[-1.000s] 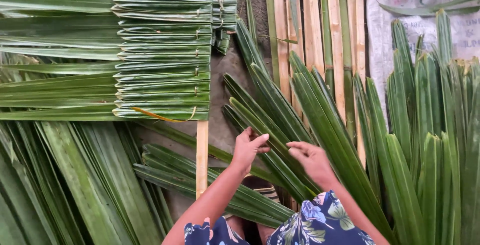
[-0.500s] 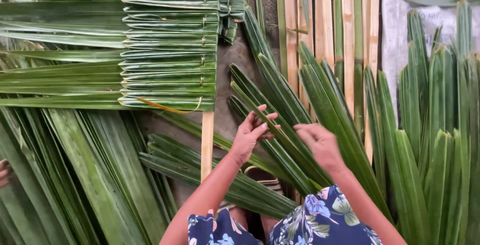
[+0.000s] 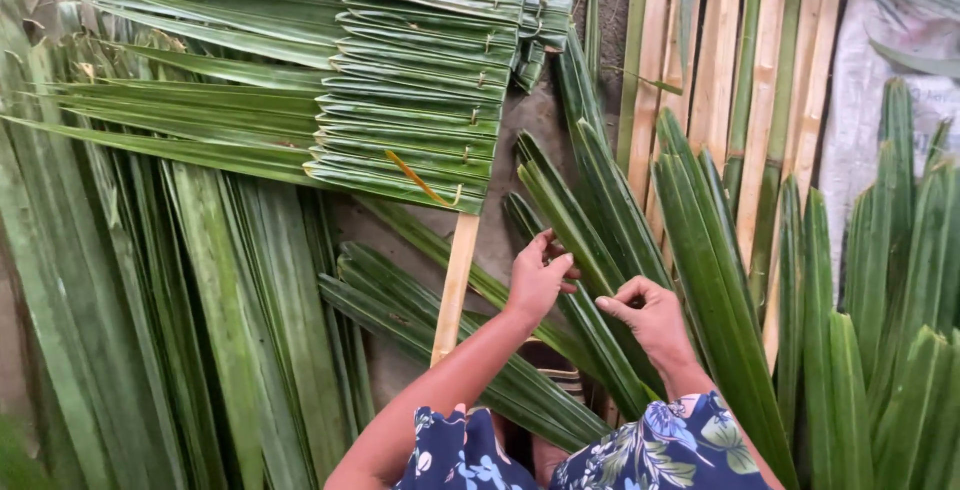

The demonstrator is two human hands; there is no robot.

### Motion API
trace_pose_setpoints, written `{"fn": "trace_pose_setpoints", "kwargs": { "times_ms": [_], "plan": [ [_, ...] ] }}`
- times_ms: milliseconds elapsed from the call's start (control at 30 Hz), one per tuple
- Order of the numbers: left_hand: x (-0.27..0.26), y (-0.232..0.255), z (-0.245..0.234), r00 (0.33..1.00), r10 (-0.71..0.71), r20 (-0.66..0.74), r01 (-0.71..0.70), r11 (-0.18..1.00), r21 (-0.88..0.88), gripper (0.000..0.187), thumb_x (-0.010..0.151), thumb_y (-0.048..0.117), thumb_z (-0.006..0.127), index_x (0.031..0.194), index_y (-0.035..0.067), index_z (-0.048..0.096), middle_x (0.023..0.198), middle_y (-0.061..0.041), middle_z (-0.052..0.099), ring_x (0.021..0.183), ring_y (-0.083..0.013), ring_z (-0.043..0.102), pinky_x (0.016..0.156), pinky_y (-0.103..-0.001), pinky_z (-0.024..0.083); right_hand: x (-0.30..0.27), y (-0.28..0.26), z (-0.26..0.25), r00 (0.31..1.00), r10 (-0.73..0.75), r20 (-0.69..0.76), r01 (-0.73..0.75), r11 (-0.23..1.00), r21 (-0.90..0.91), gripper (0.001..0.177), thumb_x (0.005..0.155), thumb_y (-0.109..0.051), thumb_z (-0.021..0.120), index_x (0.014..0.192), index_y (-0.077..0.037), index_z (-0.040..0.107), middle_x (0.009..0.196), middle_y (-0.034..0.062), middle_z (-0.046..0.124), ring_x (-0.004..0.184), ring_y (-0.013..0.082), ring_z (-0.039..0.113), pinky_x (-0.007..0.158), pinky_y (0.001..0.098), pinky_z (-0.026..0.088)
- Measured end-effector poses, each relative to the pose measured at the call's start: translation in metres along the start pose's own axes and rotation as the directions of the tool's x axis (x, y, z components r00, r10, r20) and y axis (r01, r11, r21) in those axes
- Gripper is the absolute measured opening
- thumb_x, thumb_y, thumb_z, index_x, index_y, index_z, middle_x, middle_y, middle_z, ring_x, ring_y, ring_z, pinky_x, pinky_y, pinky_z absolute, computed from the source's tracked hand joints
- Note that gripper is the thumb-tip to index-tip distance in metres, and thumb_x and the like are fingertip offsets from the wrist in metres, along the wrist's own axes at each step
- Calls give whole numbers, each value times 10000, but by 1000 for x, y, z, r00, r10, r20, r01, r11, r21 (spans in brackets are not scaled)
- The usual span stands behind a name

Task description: Weaving and pinning palm leaves onto a wooden lath to create a thatched panel

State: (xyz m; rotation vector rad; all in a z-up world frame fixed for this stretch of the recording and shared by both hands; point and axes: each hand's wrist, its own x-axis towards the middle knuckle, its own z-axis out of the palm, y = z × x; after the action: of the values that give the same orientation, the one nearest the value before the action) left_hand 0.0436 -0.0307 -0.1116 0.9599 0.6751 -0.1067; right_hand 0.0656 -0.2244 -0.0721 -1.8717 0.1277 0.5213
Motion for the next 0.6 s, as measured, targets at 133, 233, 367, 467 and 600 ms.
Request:
{"fn": "trace_pose_setpoints", "kwargs": {
  "times_ms": [133, 233, 367, 467, 600],
  "plan": [
    [-16, 31, 4, 992, 41, 121, -23, 990, -142, 514, 913, 101, 765, 1397, 59, 598, 934, -97, 638, 748, -228, 751, 604, -320, 674, -4, -12, -5, 992, 52, 115, -58, 997, 50, 257, 706, -83, 933, 697, -46, 679, 772, 22, 633, 719, 92, 519, 653, 235, 405],
    [-20, 44, 0, 970, 108, 218, -69, 982, -178, 502, 882, 29, 780, 1364, 49, 640, 1035, -166, 722, 818, -230, 754, 631, -326, 677, -6, -19, -6, 971, 3, 240, -25, 996, 86, 256, 713, -62, 919, 699, -45, 664, 806, 51, 637, 774, 126, 545, 713, 262, 415],
    [-26, 66, -5, 933, 147, 329, -59, 963, -262, 528, 839, -19, 800, 1345, 14, 651, 1063, -185, 745, 803, -251, 765, 606, -319, 678, -12, -58, -8, 952, 47, 303, -100, 982, 162, 216, 801, -107, 856, 755, -55, 651, 939, 38, 676, 874, 123, 578, 808, 279, 437],
    [-22, 58, -6, 937, 129, 326, -45, 967, -252, 391, 906, -8, 721, 1294, -5, 676, 1049, -172, 755, 802, -254, 771, 628, -310, 674, -7, -47, -19, 944, 79, 321, -140, 975, 172, 229, 831, -111, 835, 759, -69, 621, 931, 13, 657, 839, 104, 552, 781, 265, 426],
    [-33, 77, 0, 934, 93, 344, 20, 950, -310, 403, 973, 95, 636, 1359, -18, 637, 1126, -232, 738, 876, -291, 773, 722, -395, 677, -2, -59, -25, 941, -1, 340, -23, 998, 65, 272, 772, -94, 895, 701, -51, 636, 901, 70, 667, 802, 136, 545, 724, 277, 422]
  ]
}}
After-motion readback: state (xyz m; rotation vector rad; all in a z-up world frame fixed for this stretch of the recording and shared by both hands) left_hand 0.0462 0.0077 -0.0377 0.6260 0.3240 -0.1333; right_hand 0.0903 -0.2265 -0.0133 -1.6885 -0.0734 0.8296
